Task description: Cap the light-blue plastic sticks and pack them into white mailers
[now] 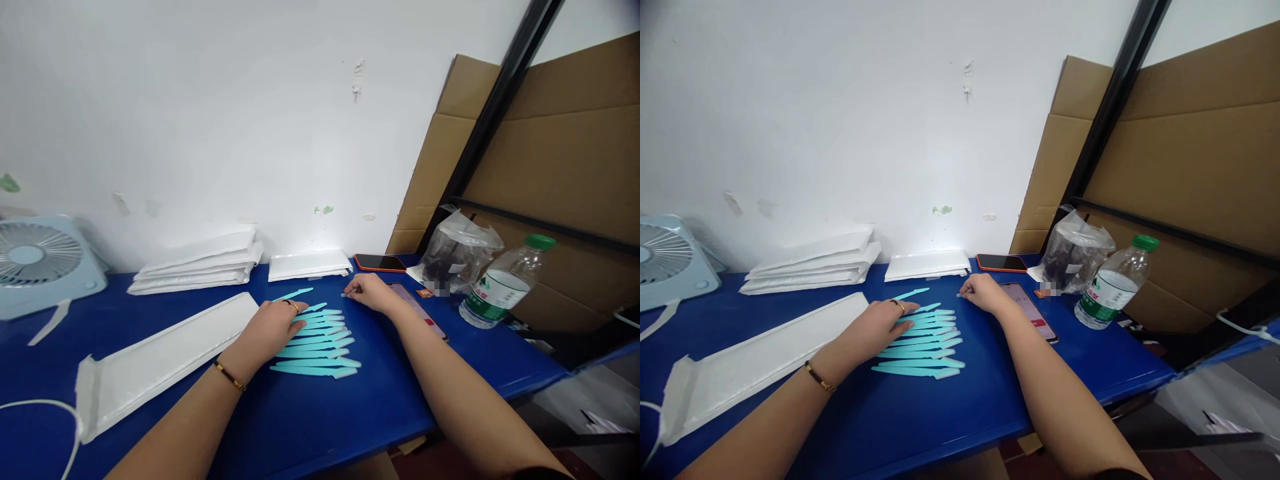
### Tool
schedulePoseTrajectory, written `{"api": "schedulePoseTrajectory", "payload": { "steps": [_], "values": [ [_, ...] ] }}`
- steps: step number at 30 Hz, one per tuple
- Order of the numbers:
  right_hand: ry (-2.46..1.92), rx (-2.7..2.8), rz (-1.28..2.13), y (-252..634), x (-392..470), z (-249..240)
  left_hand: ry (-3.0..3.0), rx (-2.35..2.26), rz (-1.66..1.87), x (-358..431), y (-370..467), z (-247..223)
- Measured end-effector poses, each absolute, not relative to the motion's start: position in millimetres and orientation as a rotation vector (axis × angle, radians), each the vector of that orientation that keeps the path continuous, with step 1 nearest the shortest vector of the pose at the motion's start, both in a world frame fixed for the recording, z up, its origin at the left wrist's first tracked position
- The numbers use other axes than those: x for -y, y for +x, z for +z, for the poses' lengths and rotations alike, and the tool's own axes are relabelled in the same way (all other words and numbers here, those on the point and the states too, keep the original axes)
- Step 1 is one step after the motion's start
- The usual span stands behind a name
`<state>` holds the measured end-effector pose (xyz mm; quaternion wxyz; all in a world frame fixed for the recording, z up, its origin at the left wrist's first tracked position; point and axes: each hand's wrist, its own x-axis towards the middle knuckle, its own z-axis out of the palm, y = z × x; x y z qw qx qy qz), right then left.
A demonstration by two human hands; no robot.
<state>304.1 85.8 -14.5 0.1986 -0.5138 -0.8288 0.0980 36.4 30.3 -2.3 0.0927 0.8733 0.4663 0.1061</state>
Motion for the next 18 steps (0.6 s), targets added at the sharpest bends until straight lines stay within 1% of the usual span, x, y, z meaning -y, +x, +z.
{"api": "schedulePoseTrajectory", "payload": {
  "steps": [6, 10, 15, 18],
  "values": [
    [-1.312, 2.305, 0.479, 298.3, -84.2, -15.1, 2.386, -1.418, 0.462, -49.9, 28.9, -11.6],
    [-1.288, 2.298, 0.519, 294.0, -85.1, -19.2, 2.310, -1.397, 0.512, -54.4, 26.4, -14.9],
    [-1.234, 2.290, 0.515, 290.2, -89.0, -26.8, 2.497, -1.505, 0.557, -50.9, 29.6, -13.9],
    [-1.208, 2.292, 0.506, 286.3, -87.5, -28.0, 2.550, -1.539, 0.476, -47.8, 30.8, -12.8]
  ]
}}
